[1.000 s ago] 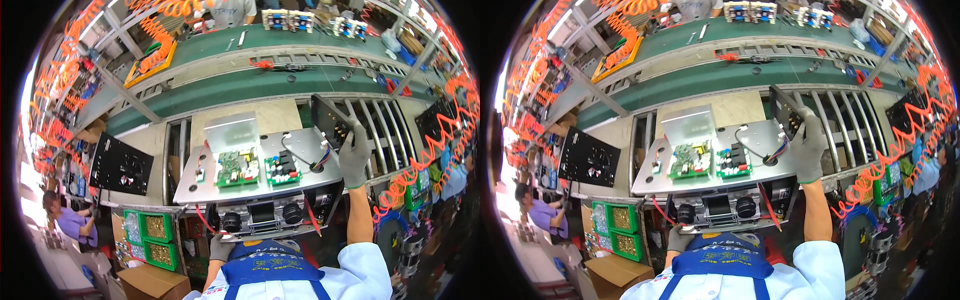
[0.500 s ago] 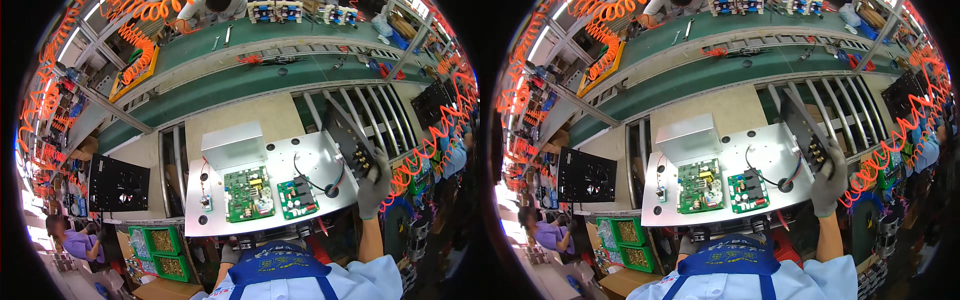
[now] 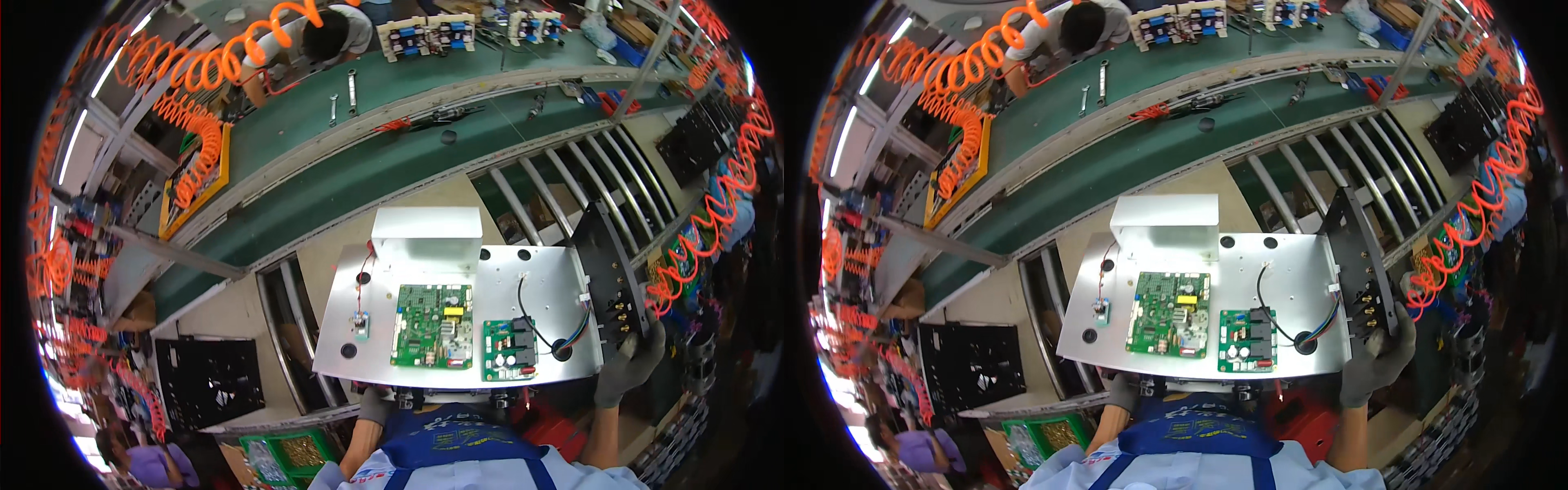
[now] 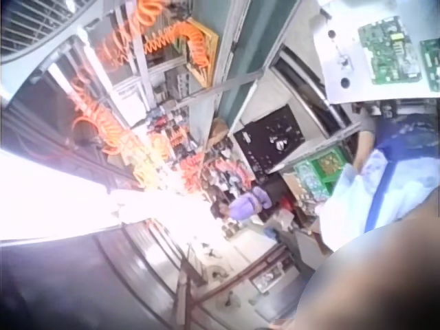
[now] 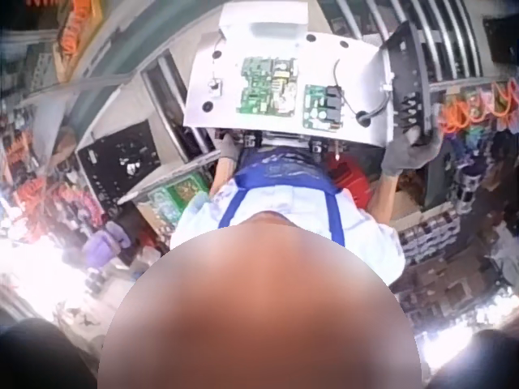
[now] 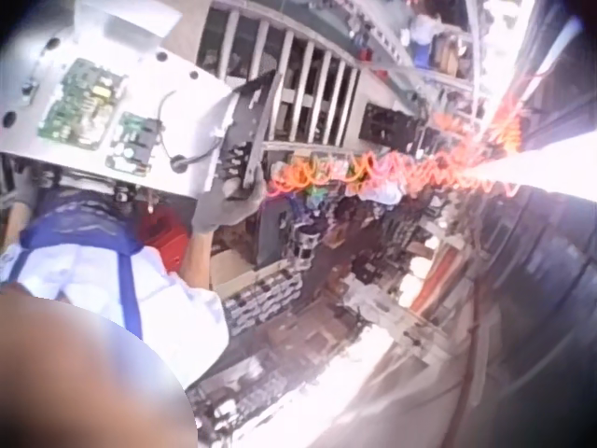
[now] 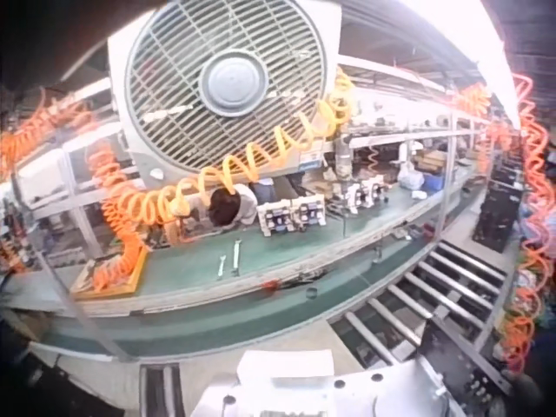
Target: The person assembles an electronic device on a factory assembly line. They connect red and black wires to a circuit board, install a motor, and secure components using a pneumatic screwdriver. The person also handles a cooling fan and places the assembled unit into a cardboard box.
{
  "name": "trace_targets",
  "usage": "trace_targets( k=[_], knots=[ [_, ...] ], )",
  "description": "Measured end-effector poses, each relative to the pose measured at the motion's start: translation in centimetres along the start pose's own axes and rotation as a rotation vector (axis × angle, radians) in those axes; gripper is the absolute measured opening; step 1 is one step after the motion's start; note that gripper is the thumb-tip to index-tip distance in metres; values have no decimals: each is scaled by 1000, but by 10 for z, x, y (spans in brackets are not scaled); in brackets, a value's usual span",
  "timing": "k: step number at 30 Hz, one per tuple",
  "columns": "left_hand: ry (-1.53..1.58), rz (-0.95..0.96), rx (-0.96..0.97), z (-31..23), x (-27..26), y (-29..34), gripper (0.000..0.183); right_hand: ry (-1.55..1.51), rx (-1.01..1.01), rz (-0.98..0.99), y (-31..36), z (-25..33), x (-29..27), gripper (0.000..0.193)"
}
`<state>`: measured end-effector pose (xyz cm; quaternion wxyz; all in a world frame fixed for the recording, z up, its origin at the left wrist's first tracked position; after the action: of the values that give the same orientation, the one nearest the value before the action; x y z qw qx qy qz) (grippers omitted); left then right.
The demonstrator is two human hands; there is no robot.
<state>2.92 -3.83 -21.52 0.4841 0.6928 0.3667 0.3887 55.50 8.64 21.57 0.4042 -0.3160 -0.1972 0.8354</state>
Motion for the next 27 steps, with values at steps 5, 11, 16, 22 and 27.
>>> trace_targets(
  k=[5,11,16,22,27],
  knots=[
    [-288,95,-16,-58,120,-8,20,-163,209,-7,18,8,4,56],
    [-525,380,-32,-113,170,-133,39,-211,268,5,56,55,33,57],
    [-647,431,76,-115,192,-153,29,20,-9,53,117,85,38,48],
    [-1118,634,449,-104,123,-157,34,-212,-190,323,131,76,17,72],
    [-1493,64,996,-69,55,-77,31,-383,-100,391,77,8,-2,62]
  ],
)
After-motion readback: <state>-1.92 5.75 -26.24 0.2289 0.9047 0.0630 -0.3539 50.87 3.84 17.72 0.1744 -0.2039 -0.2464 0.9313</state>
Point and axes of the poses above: each hand's wrist, its own y-axis away from the middle knuckle, its own x-axis out of the palm, z = x × y, the point moved 9 cm from there along -y, towards the middle knuckle, and after that the axes turned 7 degrees about -y, right-handed, at the moved point
